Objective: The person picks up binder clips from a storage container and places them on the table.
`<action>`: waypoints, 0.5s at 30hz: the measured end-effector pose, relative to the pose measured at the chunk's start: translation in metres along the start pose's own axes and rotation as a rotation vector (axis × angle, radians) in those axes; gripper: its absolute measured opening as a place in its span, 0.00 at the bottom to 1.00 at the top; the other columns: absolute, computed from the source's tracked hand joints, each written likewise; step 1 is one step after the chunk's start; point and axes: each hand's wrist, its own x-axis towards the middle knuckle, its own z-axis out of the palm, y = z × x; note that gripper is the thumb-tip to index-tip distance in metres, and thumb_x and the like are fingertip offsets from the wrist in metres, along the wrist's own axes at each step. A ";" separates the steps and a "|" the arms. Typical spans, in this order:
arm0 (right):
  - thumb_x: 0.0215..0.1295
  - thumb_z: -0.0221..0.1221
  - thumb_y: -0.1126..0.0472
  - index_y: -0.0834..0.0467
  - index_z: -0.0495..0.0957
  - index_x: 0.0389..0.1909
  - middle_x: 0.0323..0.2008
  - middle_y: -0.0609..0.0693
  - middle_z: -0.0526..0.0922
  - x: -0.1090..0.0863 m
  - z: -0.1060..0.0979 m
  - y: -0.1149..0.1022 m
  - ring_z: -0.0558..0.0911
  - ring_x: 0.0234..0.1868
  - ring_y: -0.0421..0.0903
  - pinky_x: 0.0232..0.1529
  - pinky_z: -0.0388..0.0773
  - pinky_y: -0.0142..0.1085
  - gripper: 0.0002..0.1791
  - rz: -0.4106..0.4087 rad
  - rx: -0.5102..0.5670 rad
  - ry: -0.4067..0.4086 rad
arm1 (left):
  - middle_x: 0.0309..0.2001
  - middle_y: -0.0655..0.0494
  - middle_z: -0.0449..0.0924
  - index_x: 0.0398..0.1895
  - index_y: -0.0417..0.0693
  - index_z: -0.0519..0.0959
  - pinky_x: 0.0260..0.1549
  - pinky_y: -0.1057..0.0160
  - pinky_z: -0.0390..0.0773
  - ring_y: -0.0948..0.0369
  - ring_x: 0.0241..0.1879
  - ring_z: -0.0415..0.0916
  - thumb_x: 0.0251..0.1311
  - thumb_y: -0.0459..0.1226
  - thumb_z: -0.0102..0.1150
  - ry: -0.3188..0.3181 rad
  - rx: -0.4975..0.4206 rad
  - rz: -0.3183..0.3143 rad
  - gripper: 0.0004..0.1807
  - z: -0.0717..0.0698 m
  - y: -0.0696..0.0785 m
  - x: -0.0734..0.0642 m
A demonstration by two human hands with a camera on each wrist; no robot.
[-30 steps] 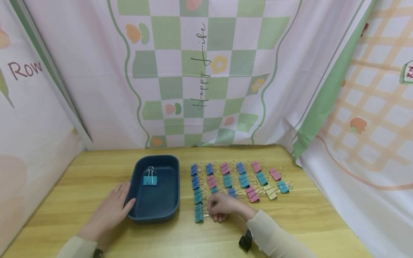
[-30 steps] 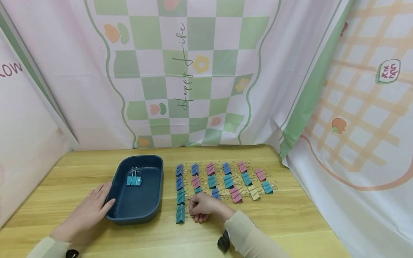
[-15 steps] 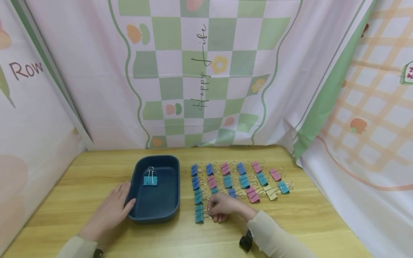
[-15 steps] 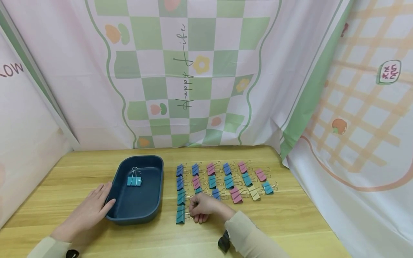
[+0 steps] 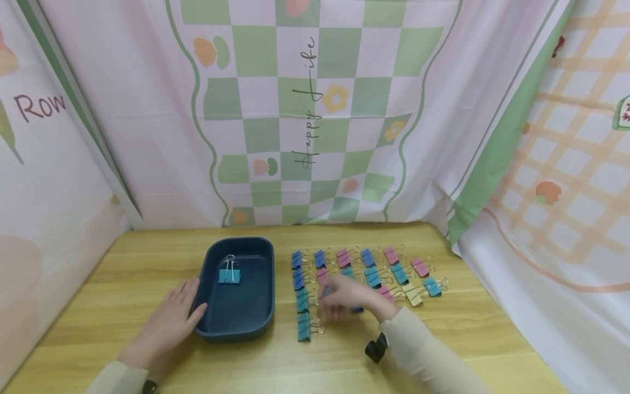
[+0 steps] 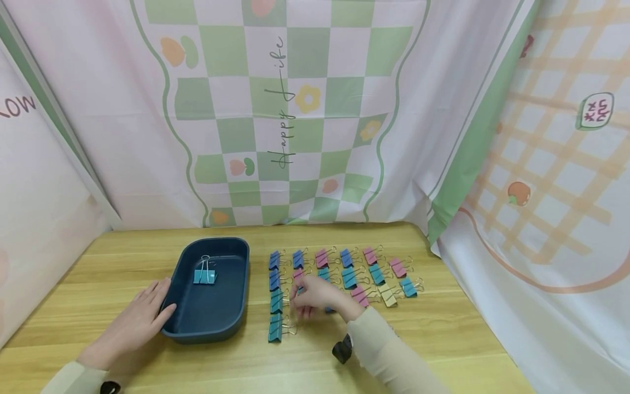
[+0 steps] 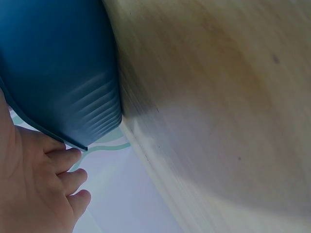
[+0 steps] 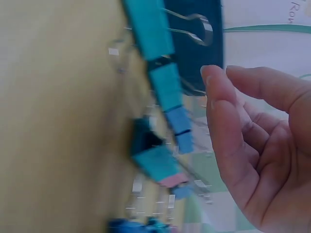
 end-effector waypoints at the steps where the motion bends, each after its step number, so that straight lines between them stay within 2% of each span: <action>1: 0.61 0.57 0.65 0.62 0.75 0.35 0.20 0.53 0.80 0.001 -0.004 -0.004 0.80 0.17 0.49 0.20 0.79 0.47 0.04 -0.015 0.003 -0.005 | 0.66 0.32 0.50 0.66 0.26 0.52 0.61 0.40 0.48 0.37 0.65 0.46 0.69 0.49 0.40 0.000 0.000 -0.001 0.37 0.000 0.000 0.000; 5: 0.63 0.54 0.65 0.66 0.73 0.40 0.23 0.56 0.80 0.008 -0.016 -0.017 0.79 0.19 0.53 0.23 0.79 0.50 0.08 -0.039 0.013 -0.012 | 0.66 0.31 0.50 0.66 0.26 0.52 0.61 0.40 0.48 0.37 0.65 0.46 0.69 0.49 0.40 -0.001 0.003 0.003 0.36 0.000 0.000 0.000; 7: 0.64 0.54 0.65 0.66 0.73 0.42 0.25 0.59 0.80 0.013 -0.021 -0.025 0.79 0.20 0.54 0.25 0.79 0.51 0.09 -0.016 0.020 -0.003 | 0.66 0.31 0.51 0.66 0.26 0.52 0.61 0.40 0.48 0.37 0.64 0.46 0.69 0.49 0.40 0.000 0.005 0.004 0.36 0.000 0.000 0.000; 12: 0.64 0.55 0.65 0.65 0.72 0.44 0.28 0.62 0.80 0.029 -0.032 -0.041 0.79 0.21 0.52 0.24 0.80 0.44 0.10 0.015 0.033 0.023 | 0.66 0.31 0.51 0.65 0.25 0.53 0.60 0.40 0.49 0.36 0.64 0.47 0.68 0.49 0.41 0.004 0.003 0.009 0.36 -0.001 0.001 -0.001; 15: 0.64 0.55 0.66 0.65 0.73 0.44 0.30 0.64 0.80 0.039 -0.035 -0.051 0.80 0.22 0.55 0.23 0.80 0.41 0.10 0.008 0.038 0.031 | 0.66 0.31 0.51 0.65 0.25 0.53 0.60 0.40 0.48 0.36 0.64 0.47 0.69 0.48 0.40 0.007 0.006 0.012 0.36 -0.002 0.002 -0.001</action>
